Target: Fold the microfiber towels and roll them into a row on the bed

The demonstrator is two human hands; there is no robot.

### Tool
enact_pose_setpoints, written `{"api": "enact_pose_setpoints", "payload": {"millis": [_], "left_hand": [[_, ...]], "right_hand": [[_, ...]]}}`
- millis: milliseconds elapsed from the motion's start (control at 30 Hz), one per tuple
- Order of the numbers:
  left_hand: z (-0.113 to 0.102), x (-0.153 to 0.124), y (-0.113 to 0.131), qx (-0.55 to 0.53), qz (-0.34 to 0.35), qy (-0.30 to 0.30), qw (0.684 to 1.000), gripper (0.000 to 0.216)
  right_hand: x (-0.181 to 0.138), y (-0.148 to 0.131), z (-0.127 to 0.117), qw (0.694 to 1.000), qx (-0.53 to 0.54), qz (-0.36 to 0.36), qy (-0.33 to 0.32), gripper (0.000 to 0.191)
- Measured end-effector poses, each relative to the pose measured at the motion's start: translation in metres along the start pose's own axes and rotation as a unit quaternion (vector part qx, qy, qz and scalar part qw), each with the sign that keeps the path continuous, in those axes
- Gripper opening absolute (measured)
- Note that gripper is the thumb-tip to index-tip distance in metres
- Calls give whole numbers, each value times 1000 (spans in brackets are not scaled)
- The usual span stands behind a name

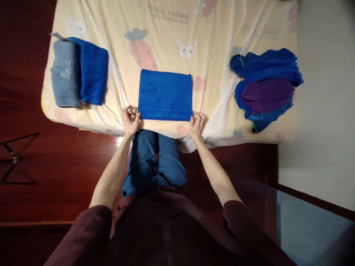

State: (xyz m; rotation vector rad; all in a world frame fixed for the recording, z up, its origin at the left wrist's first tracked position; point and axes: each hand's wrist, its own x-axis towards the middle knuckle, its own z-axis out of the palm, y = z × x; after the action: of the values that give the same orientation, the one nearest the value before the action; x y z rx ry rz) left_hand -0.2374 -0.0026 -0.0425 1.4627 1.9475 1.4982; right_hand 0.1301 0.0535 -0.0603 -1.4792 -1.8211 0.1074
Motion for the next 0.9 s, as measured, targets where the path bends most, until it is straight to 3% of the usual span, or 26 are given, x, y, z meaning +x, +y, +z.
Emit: {"api": "enact_pose_setpoints", "payload": {"millis": [400, 600, 700, 900], "left_hand": [[-4, -6, -6, 25, 62, -40, 997, 63], [-10, -11, -2, 78, 71, -113, 988, 51], [-11, -11, 4, 80, 64, -133, 986, 56], [-9, -9, 12, 85, 42, -131, 987, 62]], "right_hand": [[6, -10, -14, 977, -86, -63, -183, 59], [6, -11, -16, 977, -91, -66, -183, 57], [6, -10, -15, 978, -76, -58, -183, 55], [7, -10, -13, 982, -64, -44, -169, 59]]}}
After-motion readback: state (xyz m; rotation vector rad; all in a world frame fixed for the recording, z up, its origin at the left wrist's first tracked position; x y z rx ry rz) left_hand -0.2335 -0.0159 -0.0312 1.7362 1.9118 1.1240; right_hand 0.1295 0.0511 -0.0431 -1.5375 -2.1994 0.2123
